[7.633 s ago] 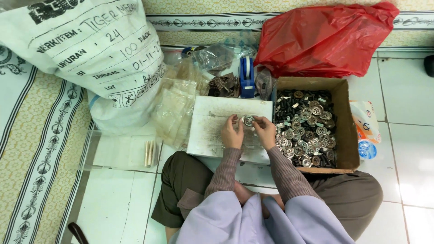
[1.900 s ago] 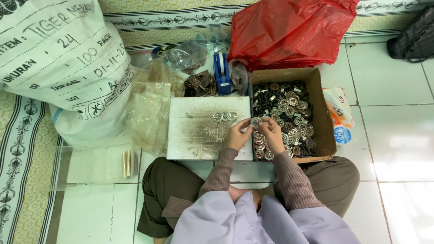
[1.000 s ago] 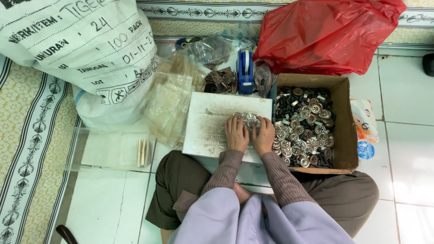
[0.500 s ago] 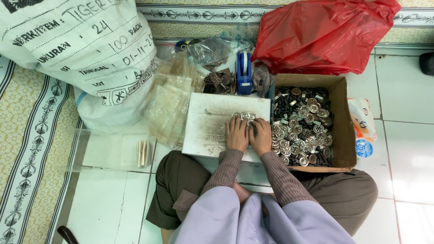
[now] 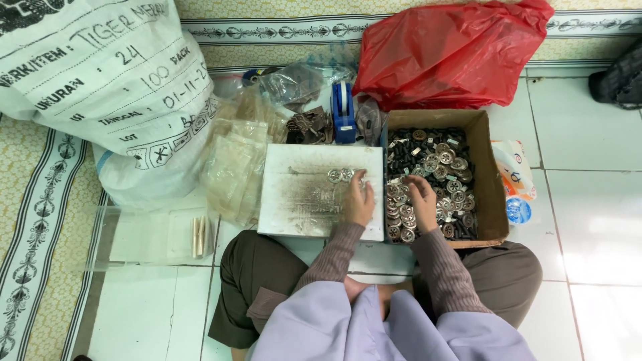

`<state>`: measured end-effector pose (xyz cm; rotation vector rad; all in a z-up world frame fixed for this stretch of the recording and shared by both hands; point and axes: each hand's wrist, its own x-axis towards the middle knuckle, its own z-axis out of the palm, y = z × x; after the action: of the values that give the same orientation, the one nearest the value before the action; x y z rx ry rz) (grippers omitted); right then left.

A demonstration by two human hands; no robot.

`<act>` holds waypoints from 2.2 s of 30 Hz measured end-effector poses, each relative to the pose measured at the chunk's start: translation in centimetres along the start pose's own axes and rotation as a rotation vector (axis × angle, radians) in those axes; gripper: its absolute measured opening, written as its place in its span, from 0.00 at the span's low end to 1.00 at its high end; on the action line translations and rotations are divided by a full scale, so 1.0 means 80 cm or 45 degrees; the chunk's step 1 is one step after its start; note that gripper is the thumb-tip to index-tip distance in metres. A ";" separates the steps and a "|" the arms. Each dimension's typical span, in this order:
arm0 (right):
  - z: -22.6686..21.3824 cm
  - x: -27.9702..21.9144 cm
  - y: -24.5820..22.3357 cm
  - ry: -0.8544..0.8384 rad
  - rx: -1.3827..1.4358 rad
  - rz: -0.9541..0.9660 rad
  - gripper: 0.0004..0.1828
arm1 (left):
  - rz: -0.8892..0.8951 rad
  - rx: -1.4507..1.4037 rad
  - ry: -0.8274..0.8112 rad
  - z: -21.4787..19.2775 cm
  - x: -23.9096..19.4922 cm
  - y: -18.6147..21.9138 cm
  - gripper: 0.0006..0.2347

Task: Sorting and arranging small metal buckles from a box onto a white template board.

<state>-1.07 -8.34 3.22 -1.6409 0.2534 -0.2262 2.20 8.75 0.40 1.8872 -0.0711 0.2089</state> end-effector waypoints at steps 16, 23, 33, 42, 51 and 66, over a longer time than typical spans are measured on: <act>-0.048 -0.020 0.085 -0.538 -1.496 0.160 0.39 | -0.215 0.942 -1.129 0.162 -0.066 -0.052 0.38; -0.052 -0.013 0.117 -0.408 -1.268 0.220 0.33 | 0.005 1.070 -0.852 0.169 -0.080 -0.065 0.32; -0.058 -0.022 0.072 -0.038 -0.119 0.394 0.36 | -0.217 0.520 -0.796 0.106 -0.055 0.034 0.23; -0.073 -0.016 0.094 0.140 0.603 0.506 0.11 | -0.357 0.032 -0.531 0.117 -0.043 -0.002 0.18; -0.060 -0.025 0.061 0.217 0.419 0.423 0.07 | -0.596 -0.193 -0.528 0.105 -0.039 0.000 0.14; -0.057 -0.024 0.042 0.201 0.585 0.460 0.07 | -0.390 -0.124 -0.479 0.102 -0.036 0.023 0.13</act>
<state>-4.38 -12.40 0.30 -1.1004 0.5680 -0.1249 -0.03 0.28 -0.90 1.7924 -0.0453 -0.3545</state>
